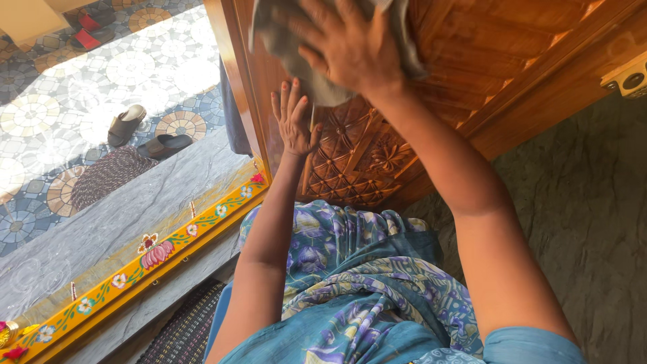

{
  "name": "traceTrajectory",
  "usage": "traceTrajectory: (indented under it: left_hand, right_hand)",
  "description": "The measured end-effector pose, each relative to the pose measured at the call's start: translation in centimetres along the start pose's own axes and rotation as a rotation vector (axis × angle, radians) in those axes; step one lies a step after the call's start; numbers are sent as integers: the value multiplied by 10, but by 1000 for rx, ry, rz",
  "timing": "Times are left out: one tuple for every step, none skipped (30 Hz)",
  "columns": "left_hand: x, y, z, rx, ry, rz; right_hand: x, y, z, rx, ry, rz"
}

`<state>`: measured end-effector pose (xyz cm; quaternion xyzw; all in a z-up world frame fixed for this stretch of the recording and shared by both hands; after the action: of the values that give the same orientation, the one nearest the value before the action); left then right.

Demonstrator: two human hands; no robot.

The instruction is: The person cleans a carved wooden door with a cloth, wiping down the various sections and ornate details.

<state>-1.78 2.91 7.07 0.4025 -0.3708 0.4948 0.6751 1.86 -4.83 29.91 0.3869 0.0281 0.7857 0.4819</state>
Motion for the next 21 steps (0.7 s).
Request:
traceTrajectory:
  left_hand:
    - [-2,9,4,-151,51,65]
    - [-6,17,9,-302,102,130]
    - [-13,26,11,-452,152,196]
    - [-18,31,16,-450,190,202]
    - [-25,38,20,-448,228,208]
    - [-30,44,22,-446,266,216]
    - [-34,51,24,-362,296,250]
    - [-40,58,26,-279,328,282]
    - [-45,64,26,-195,360,314]
    - [-48,67,28,-157,367,307]
    - [-51,69,29,-119,374,301]
    - [-54,73,31,-79,381,289]
    - [-54,74,36,-55,349,260]
    - [-51,73,42,-33,313,234]
    - [-48,73,50,-11,278,208]
    - [-46,70,57,-4,244,161]
    - [-43,68,64,4,210,114]
    - [-41,65,70,11,178,70]
    - [-38,65,75,11,152,50]
    - [-36,64,79,9,127,29]
    - [-34,61,84,7,103,8]
  right_hand:
    - [-7,-2,-17,-69,35,29]
    - [-15,-4,-35,-138,70,59]
    - [-24,-7,-54,-207,105,89]
    - [-33,-12,-70,-276,138,120]
    - [-42,-25,-85,-270,162,70]
    - [-51,-36,-101,-265,185,22]
    - [-60,-49,-113,-259,209,-27]
    - [-73,-43,-122,-235,166,80]
    - [-89,-37,-131,-209,122,187]
    - [-100,-49,-145,-54,171,142]
    - [-113,-61,-161,100,220,97]
    - [-129,-73,-178,258,264,50]
    - [-147,-85,-195,224,328,1]
    - [-166,-98,-207,185,394,-45]
    - [-185,-110,-218,145,459,-90]
    - [-199,-115,-218,361,399,-101]
    - [-213,-119,-216,576,337,-111]
    - [-224,-124,-208,788,275,-120]
    - [-234,-126,-201,827,275,-111]
    - [-242,-126,-192,865,274,-105]
    - [-248,-123,-181,903,272,-99]
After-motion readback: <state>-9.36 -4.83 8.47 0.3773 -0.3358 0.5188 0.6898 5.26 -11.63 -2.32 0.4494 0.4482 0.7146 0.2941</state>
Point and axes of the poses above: each hand's wrist, its own x-axis towards the middle knuckle, its own y-axis out of the back of the hand, z = x × y, the point moved 10 cm from there along x, towards the middle knuckle, and after that the axes turned 5 degrees about y, right-handed, at the moved point
